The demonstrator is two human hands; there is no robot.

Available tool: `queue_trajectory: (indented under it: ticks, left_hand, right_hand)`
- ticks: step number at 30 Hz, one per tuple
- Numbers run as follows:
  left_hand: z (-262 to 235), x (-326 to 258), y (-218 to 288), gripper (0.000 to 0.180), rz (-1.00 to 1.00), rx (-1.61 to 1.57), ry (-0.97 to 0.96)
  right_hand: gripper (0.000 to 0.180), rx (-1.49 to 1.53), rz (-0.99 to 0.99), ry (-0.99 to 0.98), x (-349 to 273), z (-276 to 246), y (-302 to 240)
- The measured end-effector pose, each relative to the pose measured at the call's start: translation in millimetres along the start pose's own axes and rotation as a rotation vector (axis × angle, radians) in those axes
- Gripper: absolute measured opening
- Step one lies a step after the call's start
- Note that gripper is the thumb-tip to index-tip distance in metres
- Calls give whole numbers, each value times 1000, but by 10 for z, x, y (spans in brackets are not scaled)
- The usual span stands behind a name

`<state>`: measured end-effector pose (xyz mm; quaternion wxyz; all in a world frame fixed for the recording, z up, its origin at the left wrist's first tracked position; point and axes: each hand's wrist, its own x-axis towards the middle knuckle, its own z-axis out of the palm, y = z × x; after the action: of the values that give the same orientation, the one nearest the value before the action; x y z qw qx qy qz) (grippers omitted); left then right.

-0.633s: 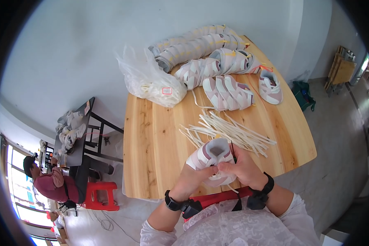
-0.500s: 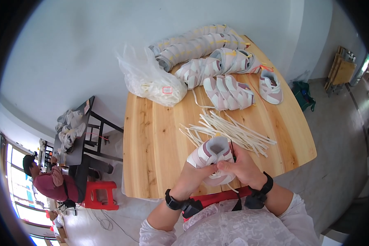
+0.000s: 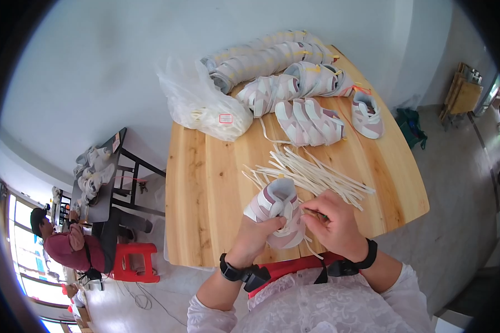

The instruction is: The person is lacing multiple pairs of athletic shoes on a wooden work table.

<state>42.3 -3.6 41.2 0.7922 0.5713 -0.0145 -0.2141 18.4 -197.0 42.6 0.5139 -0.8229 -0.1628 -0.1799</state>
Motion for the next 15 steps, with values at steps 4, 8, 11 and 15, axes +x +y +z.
queue_trajectory:
  ticks: [4,8,11,15]
  left_hand:
    - [34,-7,11,57,21,14,-22]
    - [68,-20,44,57,24,15,-27]
    - [37,-25,24,57,16,-12,-27]
    - [34,-29,54,57,-3,-25,-39]
  right_hand:
    - [21,16,-163,46,24,113,-21]
    - [20,10,-193,2,10,141,-5]
    - [18,14,-175,-25,1,160,-22]
    - [18,23,-174,-14,-5,187,-10]
